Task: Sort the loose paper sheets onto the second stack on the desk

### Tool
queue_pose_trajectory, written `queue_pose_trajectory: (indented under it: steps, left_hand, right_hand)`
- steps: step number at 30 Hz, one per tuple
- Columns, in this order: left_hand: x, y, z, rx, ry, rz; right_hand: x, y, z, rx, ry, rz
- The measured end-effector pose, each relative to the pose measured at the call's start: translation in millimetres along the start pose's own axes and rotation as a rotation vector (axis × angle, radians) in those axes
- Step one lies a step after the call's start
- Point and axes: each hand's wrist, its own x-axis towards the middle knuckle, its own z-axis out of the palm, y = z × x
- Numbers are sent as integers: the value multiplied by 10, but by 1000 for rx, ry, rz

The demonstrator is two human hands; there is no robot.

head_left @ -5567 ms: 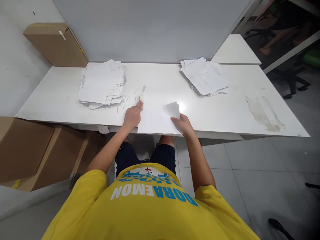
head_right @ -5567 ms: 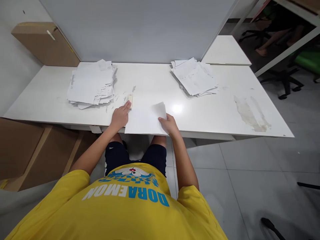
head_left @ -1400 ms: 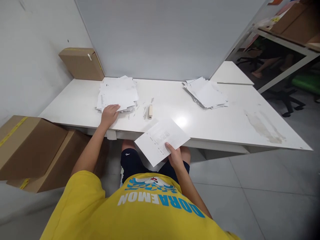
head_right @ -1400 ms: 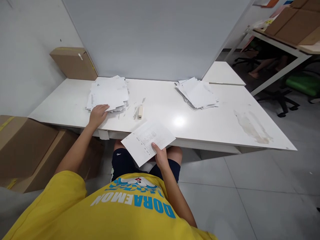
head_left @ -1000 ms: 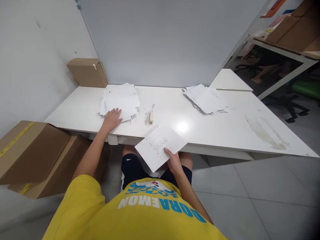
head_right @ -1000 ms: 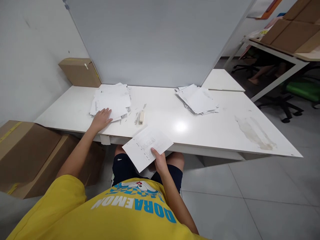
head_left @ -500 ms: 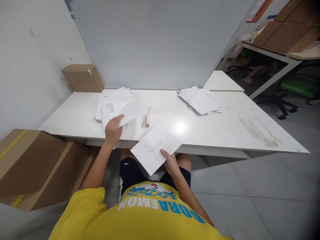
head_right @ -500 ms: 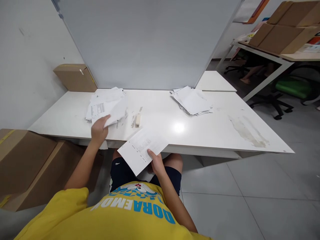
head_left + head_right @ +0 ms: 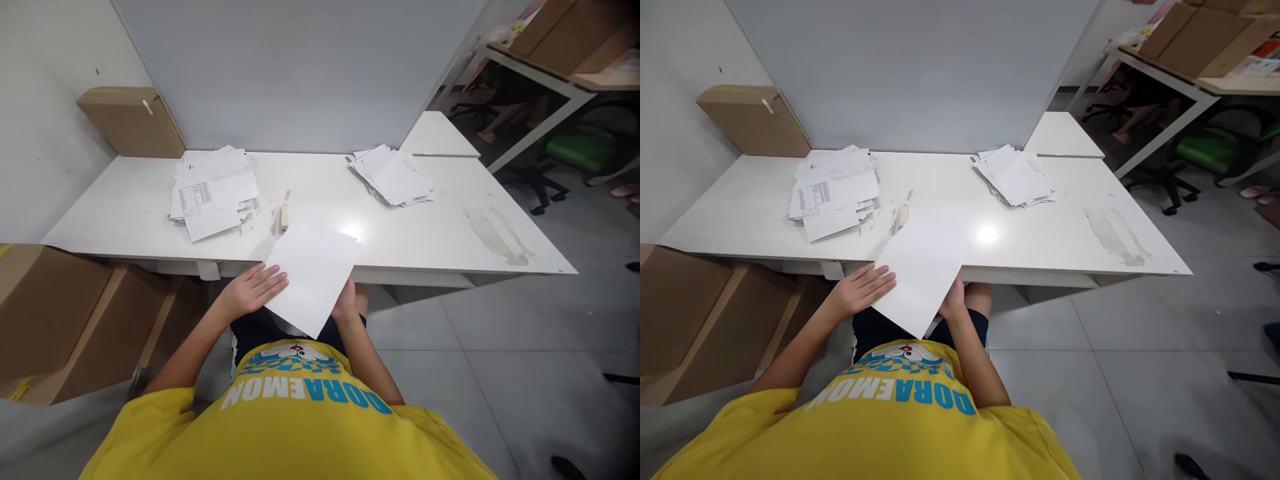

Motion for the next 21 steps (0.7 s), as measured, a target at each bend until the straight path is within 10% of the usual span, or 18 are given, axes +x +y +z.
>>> queue_pose_trajectory:
  steps: [12,17,21]
  left_hand:
    - [-5,55,-56,-206,-143,-189]
    - [-252,-276,50,-437,-63,-649]
    - [-515,-1078,203,-165,384,-1281]
  right_hand:
    - [68,-6,-80,41,63,-25]
    - [214,49,-194,14,152,-97]
    - [259,57,-199,1,161,-138]
